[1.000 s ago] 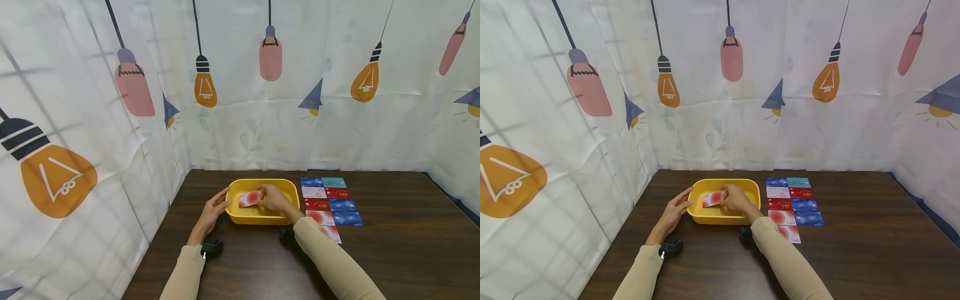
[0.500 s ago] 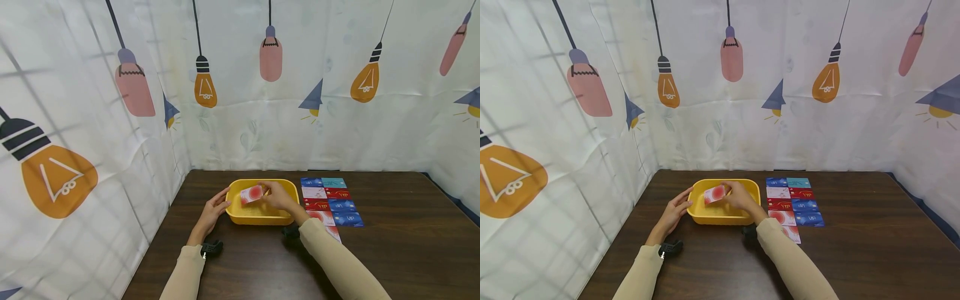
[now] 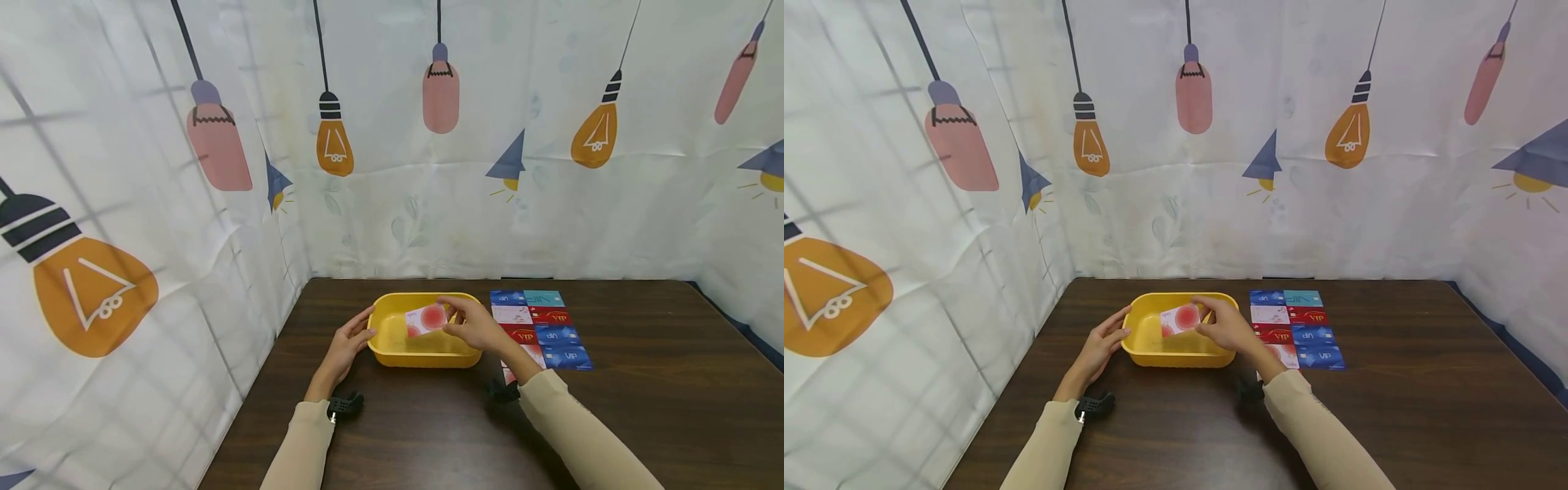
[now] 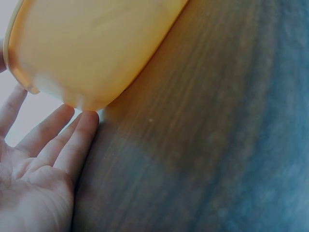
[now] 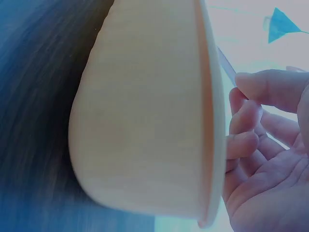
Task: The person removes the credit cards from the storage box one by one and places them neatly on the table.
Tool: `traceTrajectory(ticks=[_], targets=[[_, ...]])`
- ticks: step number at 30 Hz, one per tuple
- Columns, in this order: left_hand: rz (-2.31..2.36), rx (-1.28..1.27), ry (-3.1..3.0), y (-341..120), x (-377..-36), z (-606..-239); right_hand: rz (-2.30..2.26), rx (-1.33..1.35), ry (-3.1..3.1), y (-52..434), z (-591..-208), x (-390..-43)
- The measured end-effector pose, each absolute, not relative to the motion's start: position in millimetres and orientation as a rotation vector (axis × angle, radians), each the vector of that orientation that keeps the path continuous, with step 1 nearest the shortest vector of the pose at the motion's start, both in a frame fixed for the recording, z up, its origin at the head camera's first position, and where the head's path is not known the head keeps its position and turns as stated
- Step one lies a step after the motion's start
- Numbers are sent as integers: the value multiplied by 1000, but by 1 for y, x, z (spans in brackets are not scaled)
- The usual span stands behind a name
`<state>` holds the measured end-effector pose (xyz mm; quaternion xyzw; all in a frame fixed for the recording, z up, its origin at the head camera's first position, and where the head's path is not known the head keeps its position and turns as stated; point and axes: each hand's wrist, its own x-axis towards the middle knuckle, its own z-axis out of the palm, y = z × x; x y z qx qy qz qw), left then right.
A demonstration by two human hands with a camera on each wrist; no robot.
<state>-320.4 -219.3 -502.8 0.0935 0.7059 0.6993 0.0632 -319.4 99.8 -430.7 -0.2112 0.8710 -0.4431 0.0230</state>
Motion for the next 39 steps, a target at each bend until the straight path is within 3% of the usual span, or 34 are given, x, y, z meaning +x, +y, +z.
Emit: traceTrajectory(ticks=[39], targets=[[2142,304,2100,-220,-320,-504,-1564,-545,2583,186,-440,-272]])
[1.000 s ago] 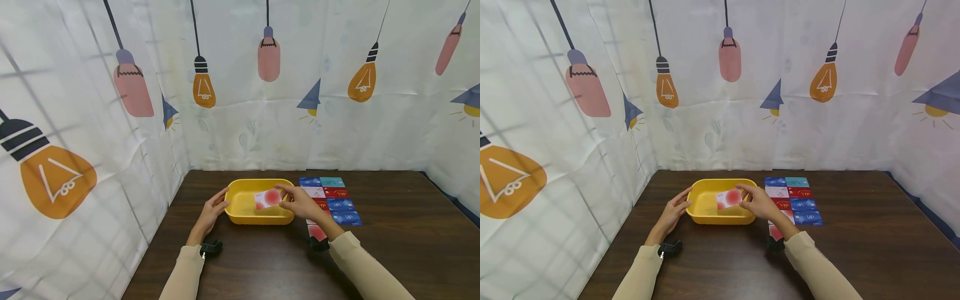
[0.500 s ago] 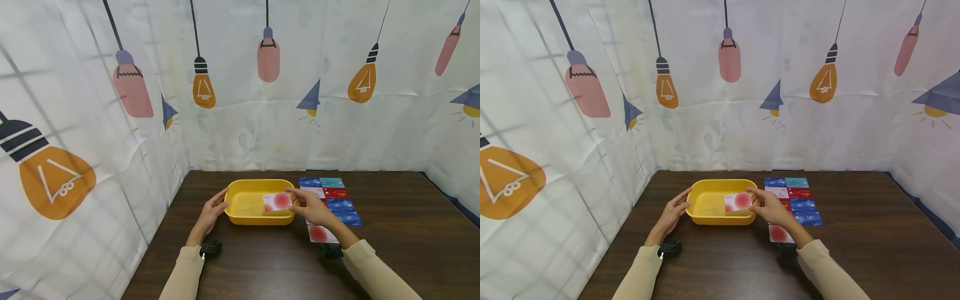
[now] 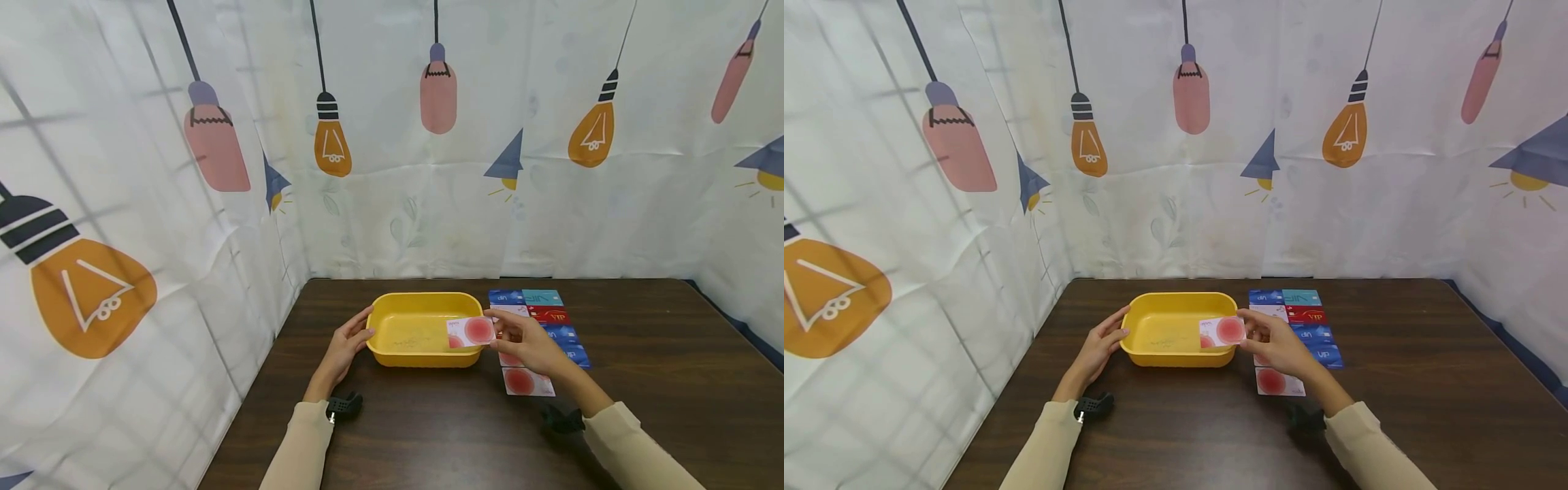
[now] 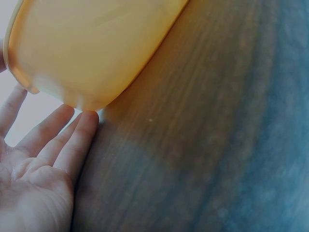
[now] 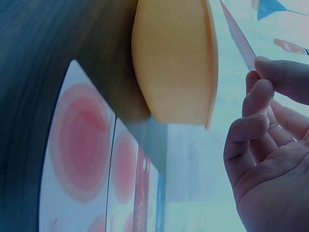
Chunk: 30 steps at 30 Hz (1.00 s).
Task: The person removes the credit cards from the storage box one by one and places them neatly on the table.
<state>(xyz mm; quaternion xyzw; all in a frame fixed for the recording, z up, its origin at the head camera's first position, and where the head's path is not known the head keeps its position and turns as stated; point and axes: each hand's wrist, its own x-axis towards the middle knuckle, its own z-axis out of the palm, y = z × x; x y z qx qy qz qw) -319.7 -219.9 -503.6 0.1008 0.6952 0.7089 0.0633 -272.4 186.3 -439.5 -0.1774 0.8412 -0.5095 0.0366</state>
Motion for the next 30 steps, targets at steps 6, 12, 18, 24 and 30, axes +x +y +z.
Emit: traceTrajectory(ticks=[6,12,18,24,30], targets=[[2136,306,2110,-220,-320,-503,-1547,-519,2607,200,-439,-266],[2129,311,2113,-221,-321,-503,-1531,-531,2631,213,-440,-262],[2119,307,2122,-220,-321,-503,-1522,-521,2644,224,-442,-258],[2131,312,2112,-220,-320,-503,-1534,-532,2635,233,-443,-253],[2135,305,2107,-219,-320,-503,-1512,-571,2679,243,-446,-248]])
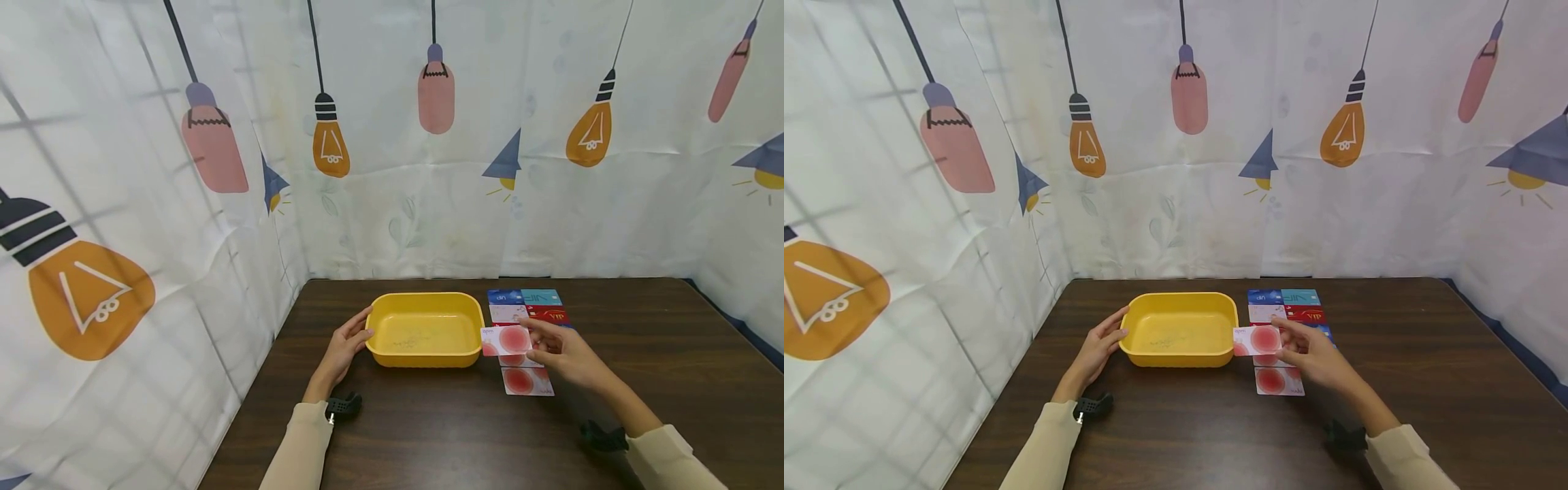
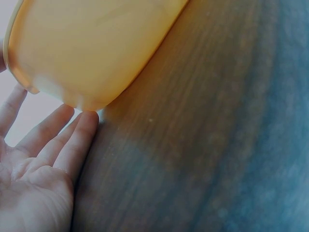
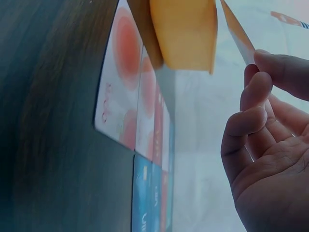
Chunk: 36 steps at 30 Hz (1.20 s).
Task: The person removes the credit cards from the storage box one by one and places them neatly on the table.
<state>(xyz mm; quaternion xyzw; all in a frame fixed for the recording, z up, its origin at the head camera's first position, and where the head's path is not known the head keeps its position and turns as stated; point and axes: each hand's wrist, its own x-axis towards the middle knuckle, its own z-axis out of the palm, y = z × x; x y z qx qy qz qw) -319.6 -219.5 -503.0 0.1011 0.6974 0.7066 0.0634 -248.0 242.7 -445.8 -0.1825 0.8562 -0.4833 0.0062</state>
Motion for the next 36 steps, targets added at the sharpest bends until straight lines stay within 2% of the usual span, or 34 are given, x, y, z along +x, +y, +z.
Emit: traceTrajectory(ticks=[36], targets=[[2137,298,2095,-219,-319,-501,-1416,-415,2665,306,-462,-223]])
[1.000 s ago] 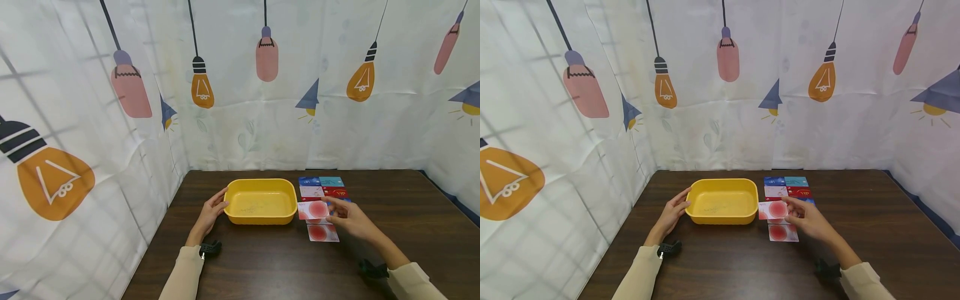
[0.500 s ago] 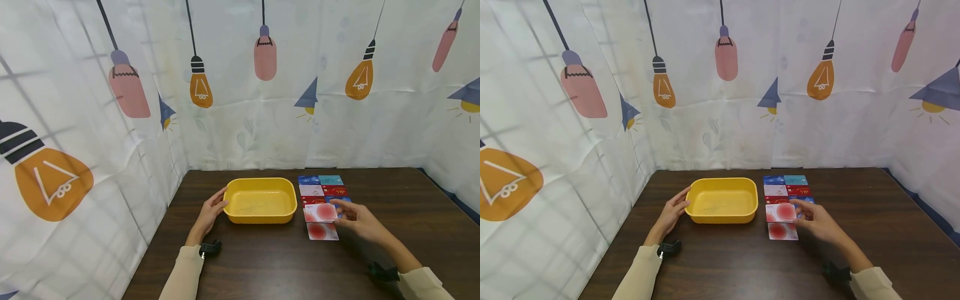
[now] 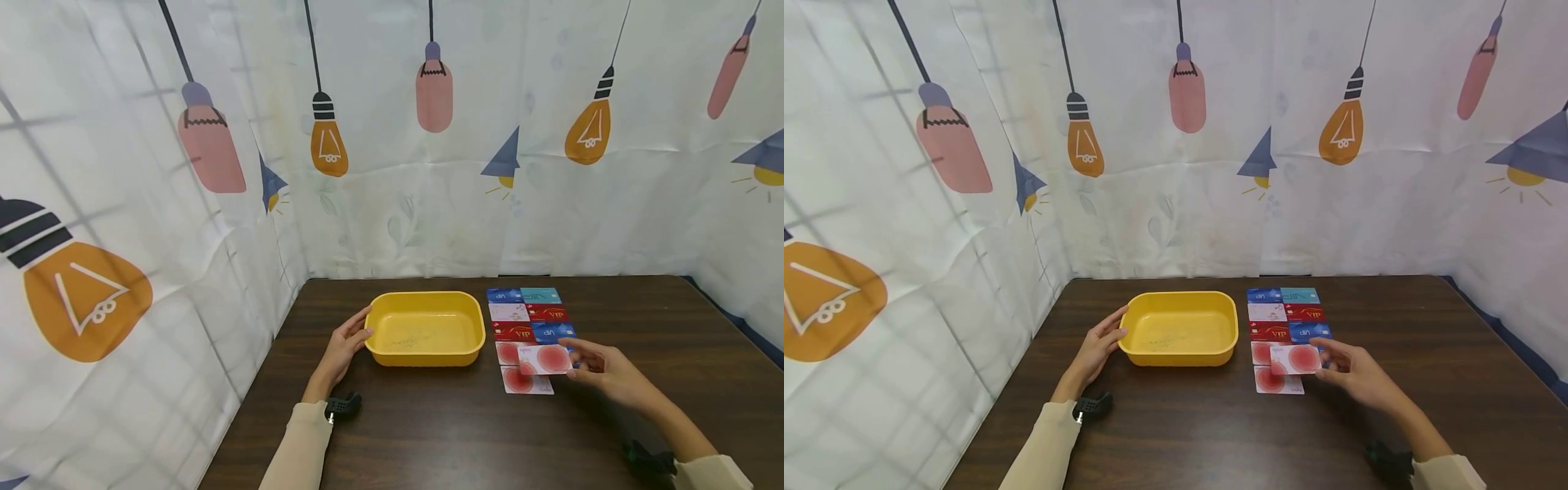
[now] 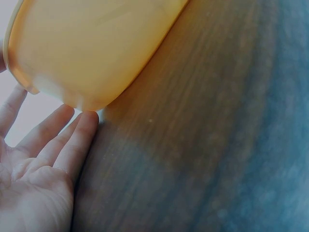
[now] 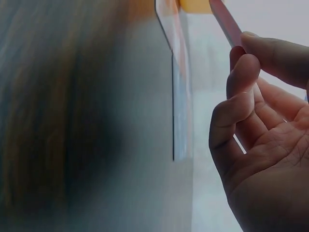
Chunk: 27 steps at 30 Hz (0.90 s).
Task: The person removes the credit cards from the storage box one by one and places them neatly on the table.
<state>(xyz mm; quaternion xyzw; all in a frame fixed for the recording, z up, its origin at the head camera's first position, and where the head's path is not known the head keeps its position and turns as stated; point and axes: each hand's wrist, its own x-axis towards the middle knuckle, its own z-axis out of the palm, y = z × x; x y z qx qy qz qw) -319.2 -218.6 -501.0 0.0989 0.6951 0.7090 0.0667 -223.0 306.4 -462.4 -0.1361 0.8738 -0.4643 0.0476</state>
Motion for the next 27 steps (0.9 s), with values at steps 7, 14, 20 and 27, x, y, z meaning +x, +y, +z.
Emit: traceTrajectory(ticks=[7,14,20,27], targets=[[2135,305,2096,-219,-318,-500,-1421,-438,2624,321,-465,-219],[2129,310,2105,-219,-318,-500,-1412,-434,2596,332,-466,-218],[2128,315,2102,-219,-319,-501,-1392,-408,2556,340,-466,-217],[2131,312,2100,-219,-319,-501,-1358,-349,2529,350,-468,-216]])
